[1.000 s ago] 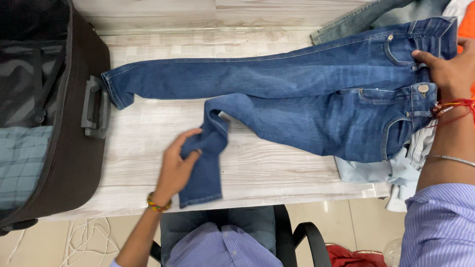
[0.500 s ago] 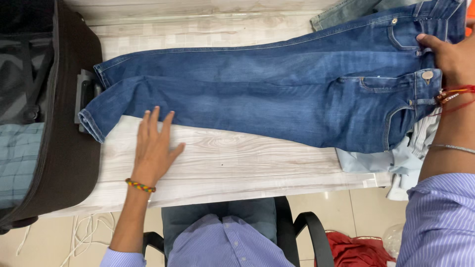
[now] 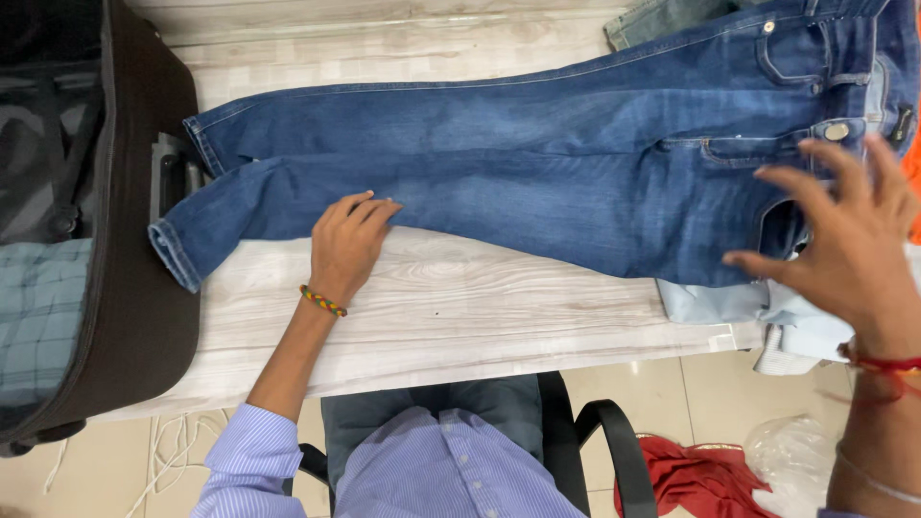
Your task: The person folds a pair of blue jeans and places them inside a suitcase, then spreads an orange long-sleeved shirt on a table and fastens the buttons one by one.
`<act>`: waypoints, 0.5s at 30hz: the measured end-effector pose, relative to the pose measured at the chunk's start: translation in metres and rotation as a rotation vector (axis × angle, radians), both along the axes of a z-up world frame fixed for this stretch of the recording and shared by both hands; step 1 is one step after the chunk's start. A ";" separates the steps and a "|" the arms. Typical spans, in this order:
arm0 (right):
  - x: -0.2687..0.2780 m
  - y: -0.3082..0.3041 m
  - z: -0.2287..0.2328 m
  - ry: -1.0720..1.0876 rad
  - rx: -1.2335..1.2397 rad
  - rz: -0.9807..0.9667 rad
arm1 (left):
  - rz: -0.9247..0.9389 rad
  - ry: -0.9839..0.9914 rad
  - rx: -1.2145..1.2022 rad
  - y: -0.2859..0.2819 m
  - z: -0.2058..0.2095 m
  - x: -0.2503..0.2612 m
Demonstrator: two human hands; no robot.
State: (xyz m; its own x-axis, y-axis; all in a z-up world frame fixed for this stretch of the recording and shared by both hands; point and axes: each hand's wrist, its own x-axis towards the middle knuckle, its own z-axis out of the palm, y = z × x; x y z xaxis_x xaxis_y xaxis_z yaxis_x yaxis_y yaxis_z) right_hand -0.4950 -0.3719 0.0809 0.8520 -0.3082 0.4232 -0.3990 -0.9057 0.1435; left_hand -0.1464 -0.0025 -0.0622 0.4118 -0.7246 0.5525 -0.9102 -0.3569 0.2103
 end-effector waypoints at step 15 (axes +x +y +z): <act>-0.087 -0.045 -0.060 -0.268 0.372 0.003 | 0.035 0.191 -0.005 0.003 0.102 0.033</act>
State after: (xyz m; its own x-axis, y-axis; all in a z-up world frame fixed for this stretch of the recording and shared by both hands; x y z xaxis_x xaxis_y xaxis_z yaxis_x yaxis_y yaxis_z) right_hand -0.5819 -0.4172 0.0212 0.7284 -0.4790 0.4899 -0.3752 -0.8772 -0.2998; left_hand -0.1130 0.0000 0.0400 0.5343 -0.7055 0.4656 -0.8407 -0.3863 0.3795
